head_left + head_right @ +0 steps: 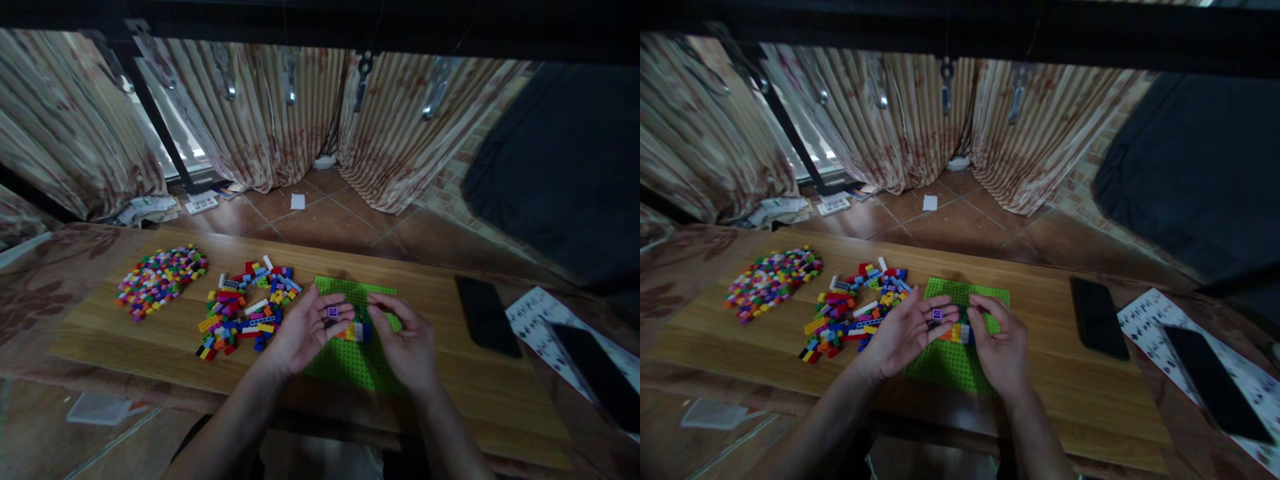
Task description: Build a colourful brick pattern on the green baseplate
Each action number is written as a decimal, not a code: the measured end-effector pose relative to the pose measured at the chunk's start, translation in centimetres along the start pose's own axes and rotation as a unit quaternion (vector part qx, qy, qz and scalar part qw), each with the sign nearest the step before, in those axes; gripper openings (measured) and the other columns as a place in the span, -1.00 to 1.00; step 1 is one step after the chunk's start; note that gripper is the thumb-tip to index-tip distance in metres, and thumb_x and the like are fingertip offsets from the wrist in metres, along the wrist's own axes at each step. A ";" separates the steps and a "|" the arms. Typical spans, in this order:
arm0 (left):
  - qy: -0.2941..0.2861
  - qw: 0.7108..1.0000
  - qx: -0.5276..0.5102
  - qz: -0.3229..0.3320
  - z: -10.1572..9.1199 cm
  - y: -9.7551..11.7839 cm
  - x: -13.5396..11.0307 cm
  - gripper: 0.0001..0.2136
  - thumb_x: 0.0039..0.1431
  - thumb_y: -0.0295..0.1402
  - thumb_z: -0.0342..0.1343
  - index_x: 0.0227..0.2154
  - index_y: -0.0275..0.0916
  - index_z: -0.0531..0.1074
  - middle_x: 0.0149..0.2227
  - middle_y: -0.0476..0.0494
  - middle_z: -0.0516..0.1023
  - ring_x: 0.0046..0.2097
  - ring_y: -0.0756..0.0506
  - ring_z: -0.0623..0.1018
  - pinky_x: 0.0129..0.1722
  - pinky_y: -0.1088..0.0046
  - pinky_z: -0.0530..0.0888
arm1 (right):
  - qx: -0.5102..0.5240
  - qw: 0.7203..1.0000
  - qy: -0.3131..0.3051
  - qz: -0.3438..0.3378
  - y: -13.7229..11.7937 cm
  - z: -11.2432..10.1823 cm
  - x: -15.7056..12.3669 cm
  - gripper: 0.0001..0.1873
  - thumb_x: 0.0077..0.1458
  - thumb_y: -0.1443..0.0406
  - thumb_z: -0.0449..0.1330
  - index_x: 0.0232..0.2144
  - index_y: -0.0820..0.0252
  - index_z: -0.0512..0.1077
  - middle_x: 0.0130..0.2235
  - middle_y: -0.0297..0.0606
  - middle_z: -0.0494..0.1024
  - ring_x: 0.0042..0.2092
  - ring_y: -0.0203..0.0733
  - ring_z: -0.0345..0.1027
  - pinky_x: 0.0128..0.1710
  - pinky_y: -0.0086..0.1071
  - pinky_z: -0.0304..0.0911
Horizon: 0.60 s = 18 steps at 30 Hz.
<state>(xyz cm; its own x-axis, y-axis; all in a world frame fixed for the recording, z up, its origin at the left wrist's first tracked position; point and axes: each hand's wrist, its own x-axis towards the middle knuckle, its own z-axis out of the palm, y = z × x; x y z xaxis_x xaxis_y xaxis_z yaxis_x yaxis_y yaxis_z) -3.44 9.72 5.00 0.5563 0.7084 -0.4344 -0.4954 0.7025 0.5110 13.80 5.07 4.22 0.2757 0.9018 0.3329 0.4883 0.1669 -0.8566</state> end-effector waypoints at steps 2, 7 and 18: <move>-0.022 1.000 -0.014 -0.008 0.1 0.2 -0.1 -0.47 0.26 0.04 -0.13 -0.15 -0.38 0.47 -0.15 -0.35 0.54 -0.11 -0.12 0.53 -0.02 0.36 0.43 | -0.014 0.998 -0.043 -0.039 -0.7 0.6 -0.3 -0.81 0.15 0.22 0.16 -0.18 0.05 0.50 -0.17 -0.23 0.56 -0.11 -0.13 0.44 -0.07 -0.21 0.35; -0.063 0.998 -0.023 -0.014 -0.2 0.1 -0.1 -0.47 0.26 0.05 -0.15 -0.11 -0.33 0.47 -0.17 -0.28 0.53 -0.14 -0.09 0.51 -0.08 0.43 0.40 | -0.104 0.982 -0.113 -0.109 -0.8 1.5 -0.8 -0.75 0.16 0.25 0.15 -0.10 0.02 0.47 -0.09 -0.20 0.48 -0.03 -0.07 0.34 -0.03 -0.15 0.30; -0.070 0.997 -0.019 -0.009 -0.5 -0.1 -0.3 -0.54 0.25 -0.03 -0.04 -0.09 -0.37 0.44 -0.19 -0.28 0.53 -0.19 -0.08 0.51 -0.09 0.42 0.37 | -0.157 0.973 -0.117 -0.121 -0.4 2.0 -0.8 -0.86 0.20 0.23 0.12 -0.22 0.08 0.45 -0.11 -0.20 0.49 -0.04 -0.05 0.31 -0.04 -0.14 0.26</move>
<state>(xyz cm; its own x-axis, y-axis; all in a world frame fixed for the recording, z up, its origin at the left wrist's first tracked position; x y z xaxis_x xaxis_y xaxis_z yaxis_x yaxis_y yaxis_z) -3.89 9.51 4.70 0.6515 0.6807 -0.3348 -0.5078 0.7192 0.4742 11.72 5.12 3.55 -0.0573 0.9231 0.3804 0.7542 0.2897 -0.5894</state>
